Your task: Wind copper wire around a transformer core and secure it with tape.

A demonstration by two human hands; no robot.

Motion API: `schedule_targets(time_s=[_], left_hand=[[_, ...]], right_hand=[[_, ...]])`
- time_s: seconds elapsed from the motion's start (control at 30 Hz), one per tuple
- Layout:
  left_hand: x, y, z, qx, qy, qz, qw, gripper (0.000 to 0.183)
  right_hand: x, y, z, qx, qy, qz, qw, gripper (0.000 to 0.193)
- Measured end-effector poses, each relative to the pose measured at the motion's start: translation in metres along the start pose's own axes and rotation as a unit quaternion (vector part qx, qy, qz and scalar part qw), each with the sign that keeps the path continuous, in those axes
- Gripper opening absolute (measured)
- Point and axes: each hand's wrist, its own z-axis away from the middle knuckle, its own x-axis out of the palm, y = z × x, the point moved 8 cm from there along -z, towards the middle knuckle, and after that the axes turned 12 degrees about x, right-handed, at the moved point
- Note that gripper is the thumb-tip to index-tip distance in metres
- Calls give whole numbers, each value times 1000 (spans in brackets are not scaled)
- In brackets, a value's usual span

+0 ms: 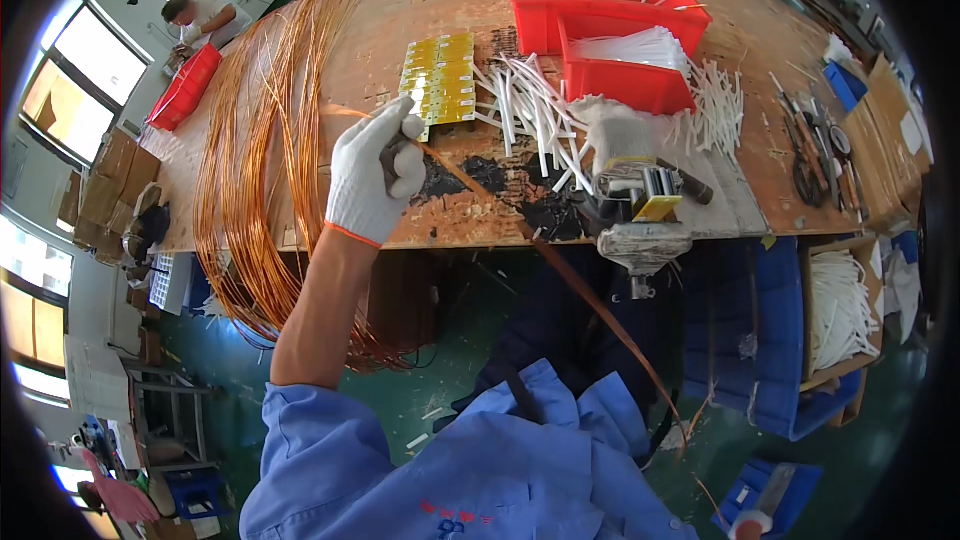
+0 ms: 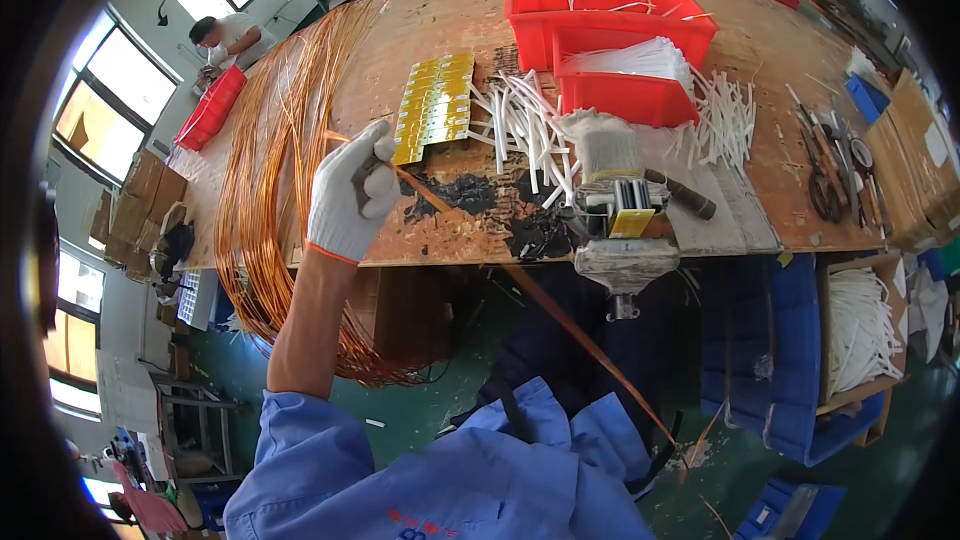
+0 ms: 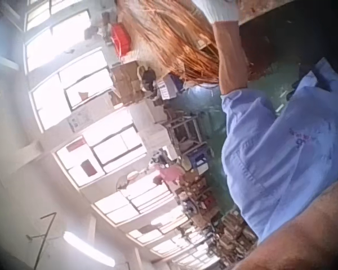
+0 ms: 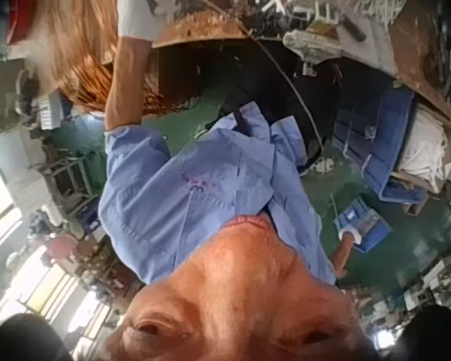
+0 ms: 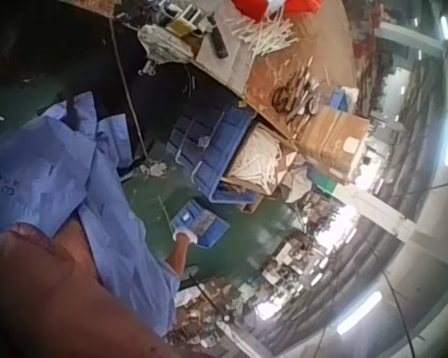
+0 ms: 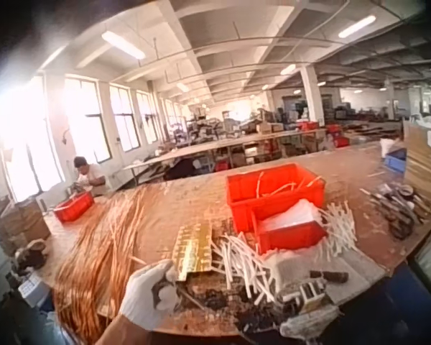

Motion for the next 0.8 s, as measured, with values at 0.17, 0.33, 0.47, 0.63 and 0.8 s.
schedule_targets(time_s=[0.17, 0.33, 0.47, 0.63, 0.8], left_hand=[[31, -29, 34, -57, -55, -58, 995, 23], [100, -46, 127, -62, -224, -176, 956, 34], [108, -82, 202, -224, -252, -51, 940, 33], [18, -24, 123, -79, 30, -100, 991, 36], [9, -60, 128, -114, 12, -83, 990, 40]], right_hand=[[-34, -30, 11, -216, 365, -72, 903, 41], [37, -390, 296, -559, 348, -152, 737, 75], [118, -461, 354, -545, -114, -235, 797, 33], [105, -402, 220, -467, -30, -199, 861, 15], [101, -415, 233, -615, 114, 51, 779, 35]])
